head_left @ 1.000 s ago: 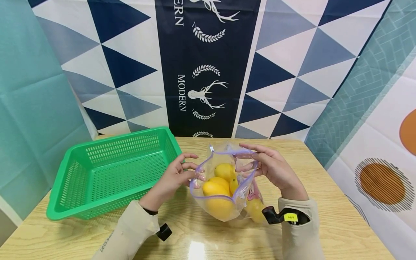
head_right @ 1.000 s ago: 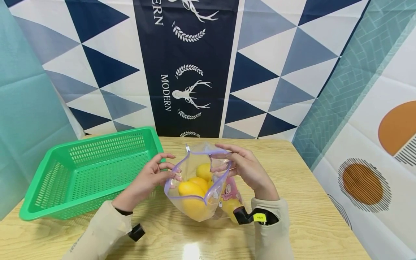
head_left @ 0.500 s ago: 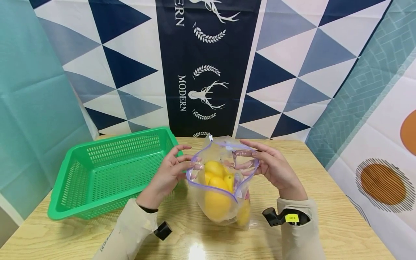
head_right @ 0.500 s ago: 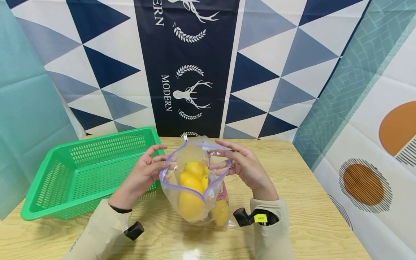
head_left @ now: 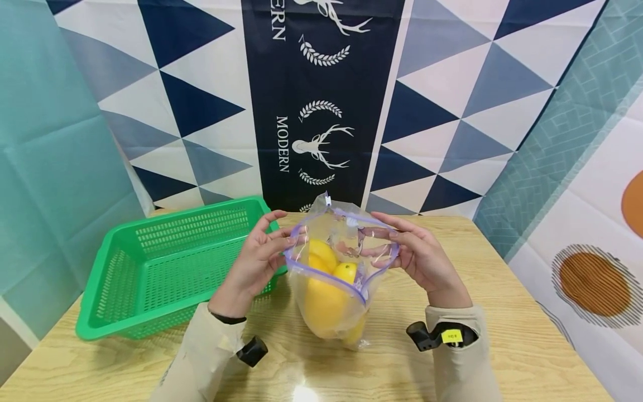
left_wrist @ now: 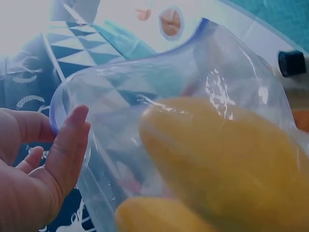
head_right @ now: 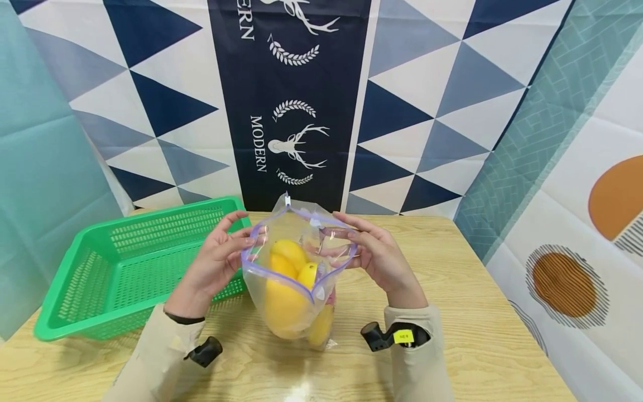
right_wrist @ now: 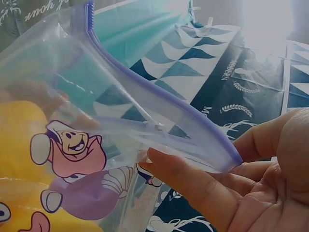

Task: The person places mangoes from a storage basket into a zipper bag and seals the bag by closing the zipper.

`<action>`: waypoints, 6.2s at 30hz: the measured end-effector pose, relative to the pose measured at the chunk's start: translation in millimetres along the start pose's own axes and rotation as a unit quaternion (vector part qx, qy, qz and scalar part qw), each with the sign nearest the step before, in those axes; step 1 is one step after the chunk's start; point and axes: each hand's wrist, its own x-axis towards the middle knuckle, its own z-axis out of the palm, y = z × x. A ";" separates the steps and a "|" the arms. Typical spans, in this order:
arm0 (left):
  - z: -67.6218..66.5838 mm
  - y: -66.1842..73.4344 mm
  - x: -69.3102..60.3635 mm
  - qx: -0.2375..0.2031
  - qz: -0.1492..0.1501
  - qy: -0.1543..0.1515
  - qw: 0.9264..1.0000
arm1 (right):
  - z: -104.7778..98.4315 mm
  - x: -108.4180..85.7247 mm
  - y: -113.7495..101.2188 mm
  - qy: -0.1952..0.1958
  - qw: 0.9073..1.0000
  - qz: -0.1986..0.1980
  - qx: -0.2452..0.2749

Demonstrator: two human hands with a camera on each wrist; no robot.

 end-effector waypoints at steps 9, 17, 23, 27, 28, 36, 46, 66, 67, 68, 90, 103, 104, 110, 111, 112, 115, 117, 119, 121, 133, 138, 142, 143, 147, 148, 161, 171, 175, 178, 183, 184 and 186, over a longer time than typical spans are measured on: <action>10.1 7.2 1.6 -0.040 0.012 0.003 0.999 | -2.7 -0.6 1.5 -0.019 0.999 -0.006 0.050; 11.6 5.8 4.6 -0.070 0.011 0.010 0.997 | -7.6 -0.6 0.8 -0.030 0.998 0.004 0.047; 6.8 0.7 9.3 -0.075 0.007 0.014 0.997 | -9.6 -0.1 3.8 0.006 1.000 0.020 0.014; 5.3 -3.6 11.3 -0.071 0.009 0.002 0.997 | -10.2 -0.9 4.8 0.028 0.999 0.031 0.008; 5.2 -4.6 11.6 -0.070 0.010 -0.003 0.997 | -10.4 -1.1 4.9 0.031 0.999 0.033 0.006; 5.7 -9.0 11.9 -0.066 0.010 -0.001 0.998 | -10.9 -2.7 5.8 0.036 0.999 0.033 -0.015; 7.0 -9.0 11.0 -0.064 0.007 0.001 0.998 | -6.3 -7.3 -1.7 0.076 0.992 0.042 -0.090; 7.8 -6.7 11.2 -0.075 0.009 -0.003 0.997 | 54.0 -17.2 -36.6 0.205 0.794 0.130 -0.558; 7.8 -6.6 11.1 -0.075 0.008 -0.003 0.997 | 58.3 -18.1 -37.4 0.204 0.782 0.128 -0.575; 7.7 -6.5 10.9 -0.075 0.008 -0.002 0.997 | 62.3 -18.9 -38.1 0.202 0.773 0.128 -0.588; 7.3 -6.0 11.2 -0.074 0.006 0.005 0.997 | 102.6 -16.2 -25.0 0.085 0.804 0.120 -0.576; 5.7 -7.0 10.6 -0.085 0.011 -0.004 0.996 | 82.1 -14.2 -22.7 0.077 0.840 0.061 -0.533; 5.8 -7.4 10.6 -0.085 0.012 -0.007 0.996 | 79.9 -14.0 -22.5 0.078 0.846 0.061 -0.525; 7.0 -9.5 10.9 -0.078 0.017 -0.016 0.997 | 70.6 -12.3 -23.7 0.080 0.885 0.087 -0.451; 7.2 -9.8 10.9 -0.076 0.017 -0.016 0.997 | 68.9 -12.0 -24.1 0.078 0.890 0.090 -0.440; 7.3 -10.1 11.1 -0.073 0.017 -0.016 0.997 | 67.0 -11.7 -24.4 0.074 0.895 0.092 -0.431; 7.5 -10.7 11.3 -0.065 0.016 -0.014 0.998 | 59.9 -11.3 -24.9 0.059 0.910 0.090 -0.401; 7.7 -10.9 11.5 -0.061 0.017 -0.014 0.998 | 53.9 -12.0 -25.2 0.052 0.919 0.084 -0.382; 7.8 -10.6 11.3 -0.057 0.019 -0.017 0.998 | 46.7 -12.8 -25.3 0.045 0.926 0.075 -0.368; 7.5 -10.4 11.2 -0.054 0.021 -0.023 0.998 | 38.5 -13.9 -25.1 0.040 0.933 0.065 -0.351; -0.4 -8.3 13.8 -0.025 0.048 0.008 0.999 | -8.8 -15.7 -16.0 -0.070 0.989 0.000 -0.134; -6.3 -9.2 16.8 -0.012 0.064 0.048 0.997 | -14.9 -16.2 -14.6 -0.075 0.992 0.005 -0.103; -10.4 -10.4 20.2 -0.004 0.068 0.068 0.995 | -18.6 -16.7 -13.0 -0.087 0.992 0.003 -0.091; -11.3 -10.9 21.2 0.001 0.067 0.071 0.995 | -19.6 -17.0 -12.8 -0.090 0.992 0.003 -0.086; -14.8 -13.6 25.0 0.022 0.056 0.069 0.996 | -22.3 -18.3 -12.0 -0.101 0.992 0.011 -0.068; -15.3 -14.4 25.6 0.027 0.051 0.065 0.996 | -22.7 -18.6 -11.9 -0.103 0.992 0.013 -0.065; -11.7 -20.0 22.2 0.075 0.025 0.020 0.997 | -26.8 -23.9 -18.1 -0.117 0.992 0.013 -0.051; -10.5 -20.1 20.7 0.090 0.025 0.001 0.996 | -33.3 -32.7 -23.8 -0.088 0.994 -0.005 -0.073; -8.2 -19.9 18.7 0.108 0.037 -0.019 0.993 | -35.9 -37.3 -26.5 -0.081 0.994 -0.012 -0.073; -6.8 -18.1 16.1 0.128 0.053 -0.043 0.989 | -39.3 -39.9 -28.5 -0.096 0.993 -0.027 -0.070; -6.7 -11.3 9.2 0.153 0.063 -0.108 0.980 | -45.1 -44.6 -33.0 -0.120 0.989 -0.050 -0.065; -7.0 -9.5 7.8 0.155 0.061 -0.125 0.978 | -46.1 -45.5 -33.7 -0.124 0.989 -0.054 -0.062; -8.5 -5.7 5.1 0.154 0.053 -0.161 0.974 | -47.4 -47.1 -35.1 -0.127 0.988 -0.061 -0.056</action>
